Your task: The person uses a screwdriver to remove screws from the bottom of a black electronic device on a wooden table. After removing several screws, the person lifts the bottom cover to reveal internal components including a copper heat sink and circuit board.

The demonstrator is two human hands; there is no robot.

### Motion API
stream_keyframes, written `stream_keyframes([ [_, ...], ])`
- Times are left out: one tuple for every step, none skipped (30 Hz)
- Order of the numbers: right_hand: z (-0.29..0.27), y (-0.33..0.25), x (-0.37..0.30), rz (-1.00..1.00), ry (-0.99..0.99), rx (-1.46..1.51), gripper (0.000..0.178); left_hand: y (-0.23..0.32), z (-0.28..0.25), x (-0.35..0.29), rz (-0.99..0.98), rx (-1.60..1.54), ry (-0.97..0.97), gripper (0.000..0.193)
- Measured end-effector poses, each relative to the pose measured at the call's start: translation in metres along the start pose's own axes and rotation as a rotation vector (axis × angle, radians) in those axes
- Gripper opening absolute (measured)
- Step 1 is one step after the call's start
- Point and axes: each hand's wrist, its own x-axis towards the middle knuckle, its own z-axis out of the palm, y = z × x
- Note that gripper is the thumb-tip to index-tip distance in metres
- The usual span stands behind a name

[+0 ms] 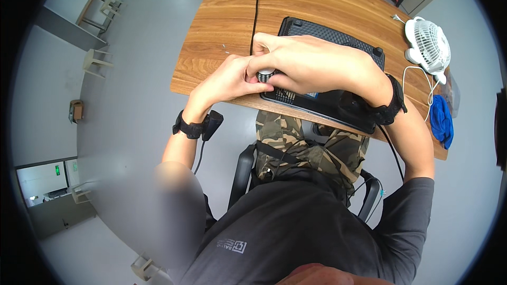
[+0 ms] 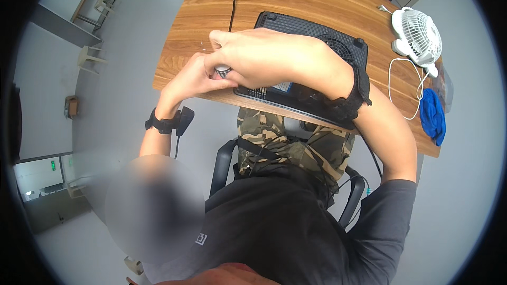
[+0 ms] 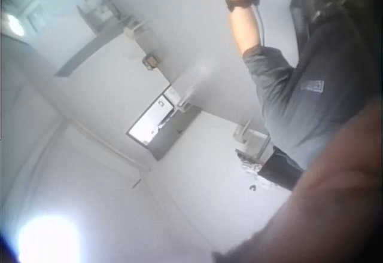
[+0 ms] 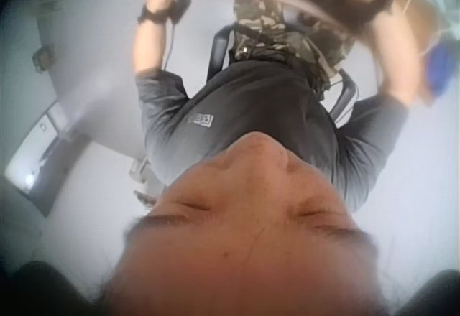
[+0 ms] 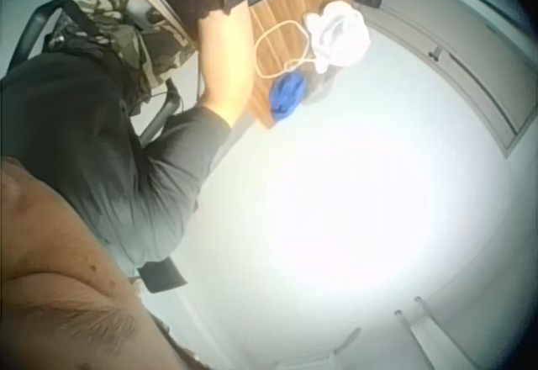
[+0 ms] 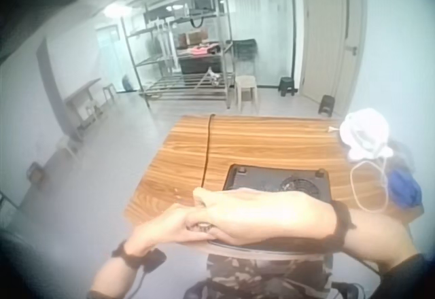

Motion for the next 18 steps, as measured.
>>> stream_keyframes([
  [-0.001,-0.004,0.001,0.019,0.060,-0.040,0.031,-0.007,0.004,0.001,0.022,0.008,0.046,0.036],
  [0.001,-0.007,0.002,0.036,0.118,-0.074,0.032,-0.010,0.008,0.000,0.037,0.015,0.092,0.034],
  [0.000,-0.007,0.006,0.066,0.140,-0.135,0.037,-0.009,0.012,0.003,0.128,-0.056,0.121,0.034],
  [-0.005,-0.009,0.013,0.243,-0.106,-0.185,0.033,-0.010,0.011,0.003,0.103,-0.050,0.100,0.035],
  [-0.004,-0.009,0.013,0.259,-0.117,-0.144,0.032,-0.009,0.009,0.005,0.082,-0.043,0.076,0.036],
  [-0.003,-0.009,0.013,0.276,-0.129,-0.102,0.031,-0.009,0.007,0.006,0.061,-0.036,0.052,0.037],
  [-0.001,-0.007,0.011,0.202,-0.078,-0.053,0.029,-0.009,0.007,0.005,0.056,-0.040,0.023,0.039],
  [0.002,-0.003,0.006,0.129,-0.027,-0.005,0.026,-0.004,0.003,0.004,0.017,-0.033,0.008,0.039],
  [0.003,-0.001,0.003,0.056,0.024,0.043,0.024,0.005,-0.003,0.004,-0.023,-0.026,-0.007,0.038],
  [0.003,-0.001,0.000,0.043,0.005,0.054,0.025,0.011,-0.005,0.003,-0.062,-0.020,-0.023,0.038],
  [0.001,-0.003,-0.002,0.033,-0.014,0.061,0.026,0.011,-0.002,0.002,-0.049,-0.036,-0.006,0.038],
  [0.000,-0.004,-0.004,0.024,-0.032,0.069,0.027,0.010,0.002,0.000,-0.037,-0.053,0.010,0.038],
  [0.000,-0.005,-0.007,0.009,-0.005,0.021,0.029,0.008,0.006,0.000,-0.025,-0.070,0.027,0.037],
  [0.000,-0.006,-0.007,0.048,0.024,-0.012,0.029,0.001,0.009,0.000,0.018,-0.048,0.051,0.037],
  [-0.002,-0.009,-0.006,0.088,0.053,-0.044,0.028,-0.007,0.011,0.001,0.060,-0.027,0.076,0.037],
  [-0.003,-0.012,-0.004,0.127,0.081,-0.076,0.028,-0.011,0.012,0.001,0.102,-0.005,0.101,0.037],
  [-0.004,-0.016,-0.001,0.207,0.052,-0.136,0.027,-0.011,0.012,0.002,0.089,-0.007,0.092,0.037],
  [-0.002,-0.016,0.000,0.207,0.027,-0.127,0.027,-0.010,0.011,0.002,0.075,-0.008,0.084,0.036],
])
